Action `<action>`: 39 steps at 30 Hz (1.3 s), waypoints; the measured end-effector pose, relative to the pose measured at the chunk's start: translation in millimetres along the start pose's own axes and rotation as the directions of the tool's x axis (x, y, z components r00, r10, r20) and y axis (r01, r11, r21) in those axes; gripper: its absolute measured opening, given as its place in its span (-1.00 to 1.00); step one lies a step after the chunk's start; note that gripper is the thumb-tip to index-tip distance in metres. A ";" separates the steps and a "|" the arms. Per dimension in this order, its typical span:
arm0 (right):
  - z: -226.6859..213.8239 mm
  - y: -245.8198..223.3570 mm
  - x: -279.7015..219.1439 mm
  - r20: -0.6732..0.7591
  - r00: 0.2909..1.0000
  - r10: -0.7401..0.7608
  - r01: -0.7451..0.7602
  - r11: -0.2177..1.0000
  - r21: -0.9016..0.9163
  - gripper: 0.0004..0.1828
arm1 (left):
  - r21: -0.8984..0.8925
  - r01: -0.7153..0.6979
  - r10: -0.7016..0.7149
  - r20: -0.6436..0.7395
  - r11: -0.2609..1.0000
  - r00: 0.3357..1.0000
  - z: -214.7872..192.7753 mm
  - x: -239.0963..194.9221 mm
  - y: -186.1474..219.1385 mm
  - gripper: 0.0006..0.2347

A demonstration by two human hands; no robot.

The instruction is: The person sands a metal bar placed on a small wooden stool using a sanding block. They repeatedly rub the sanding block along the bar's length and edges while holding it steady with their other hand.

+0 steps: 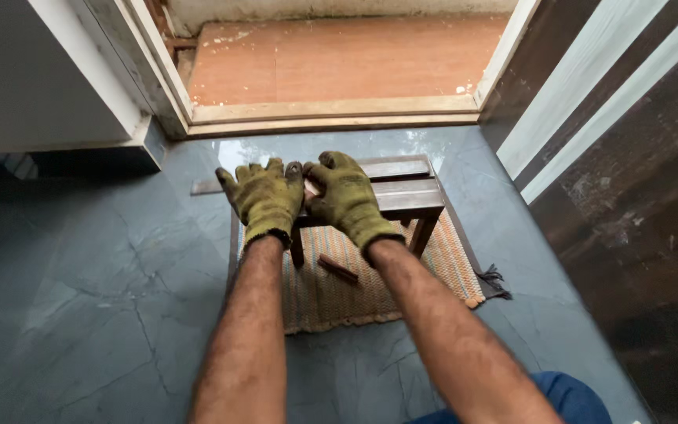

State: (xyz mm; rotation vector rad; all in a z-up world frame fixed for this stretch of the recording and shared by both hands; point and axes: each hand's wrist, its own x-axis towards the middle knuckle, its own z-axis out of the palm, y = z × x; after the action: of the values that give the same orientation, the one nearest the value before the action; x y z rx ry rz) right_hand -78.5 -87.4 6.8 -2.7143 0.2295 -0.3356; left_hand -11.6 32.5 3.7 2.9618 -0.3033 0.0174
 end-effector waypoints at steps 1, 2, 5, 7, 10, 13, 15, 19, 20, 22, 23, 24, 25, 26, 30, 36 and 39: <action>-1.0 5.5 -4.1 0.007 0.999 -0.046 0.046 0.999 0.004 -0.47 | 0.009 0.006 -0.007 0.007 1.000 1.000 -0.5 -2.7 -3.0 -0.43; -3.3 13.8 -9.2 0.013 0.996 -0.092 0.092 0.996 0.008 -0.46 | 0.018 0.013 -0.013 0.014 1.000 1.000 -0.7 -5.7 -6.3 -0.42; -28.1 60.1 -28.5 -0.141 0.989 0.052 -0.050 0.999 0.020 -0.48 | 0.049 0.008 -0.008 -0.007 0.999 1.000 -1.2 -6.3 -3.7 -0.43; -43.1 84.5 -39.9 -0.224 0.964 0.142 -0.156 0.987 -0.047 -0.45 | 0.067 0.004 -0.003 -0.014 0.998 1.000 -0.2 -5.5 0.4 -0.44; -39.4 79.1 -35.9 -0.220 0.945 0.243 -0.262 0.963 -0.061 -0.49 | 0.092 0.010 -0.009 -0.006 0.996 1.000 -3.5 -0.3 5.7 -0.45; 3.5 26.2 -14.5 -0.214 0.961 0.173 -0.153 0.982 0.107 -0.61 | 0.086 0.024 -0.026 0.029 0.996 0.999 -5.7 -1.0 5.5 -0.46; 19.5 3.2 -3.2 -0.176 0.984 0.009 0.001 0.998 0.056 -0.64 | 0.043 0.031 -0.034 0.078 0.999 0.996 -8.9 -1.2 0.9 -0.47; -3.5 22.9 -11.0 -0.003 0.997 -0.079 0.078 0.992 -0.104 -0.61 | 0.045 -0.023 0.025 -0.043 0.999 0.999 -5.3 -10.0 -7.5 -0.48; -19.5 39.2 -20.9 -0.098 0.995 -0.027 0.023 0.999 -0.037 -0.66 | 0.059 -0.013 0.015 -0.031 0.998 0.999 -5.0 -8.7 -4.3 -0.48; -49.3 67.2 -31.7 -0.195 0.974 0.119 -0.111 0.993 0.048 -0.63 | 0.082 0.006 -0.001 -0.054 0.997 0.999 -1.4 -6.0 3.9 -0.48; -56.9 72.6 -34.9 -0.201 0.957 0.209 -0.200 0.978 0.066 -0.54 | 0.097 0.015 -0.006 -0.086 0.995 0.996 0.7 -4.2 6.8 -0.49; -56.9 70.3 -36.5 -0.181 0.951 0.251 -0.254 0.967 0.007 -0.56 | 0.112 0.024 -0.011 -0.118 0.993 0.993 2.8 -2.4 9.1 -0.50; -52.6 63.0 -36.3 -0.164 0.942 0.294 -0.305 0.951 -0.049 -0.58 | 0.144 0.034 -0.025 -0.061 0.989 0.998 4.3 -0.7 10.0 -0.48; -45.0 52.1 -35.8 -0.150 0.929 0.337 -0.354 0.929 -0.106 -0.60 | 0.177 0.042 -0.041 -0.005 0.983 0.999 6.0 0.1 11.3 -0.47; -5.9 2.7 -21.3 -0.113 0.993 0.041 -0.053 0.993 -0.104 -0.44 | 0.030 0.024 -0.021 -0.074 0.999 0.997 4.7 1.2 5.1 -0.43; -39.5 59.5 -33.3 -0.127 0.986 0.111 -0.119 0.991 -0.054 -0.54 | -0.001 0.008 -0.008 -0.036 1.000 0.999 1.4 -5.8 -0.2 -0.47; -55.4 70.4 -39.7 -0.217 0.951 0.219 -0.249 0.961 -0.117 -0.57 | 0.092 0.020 -0.018 -0.023 0.996 1.000 1.5 -4.7 4.5 -0.46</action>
State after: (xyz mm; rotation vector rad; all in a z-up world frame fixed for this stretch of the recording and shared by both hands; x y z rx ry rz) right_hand -139.0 -163.3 20.1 -2.7515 0.6522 -0.5439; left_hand -17.1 28.9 2.9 3.0535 -0.2787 0.0641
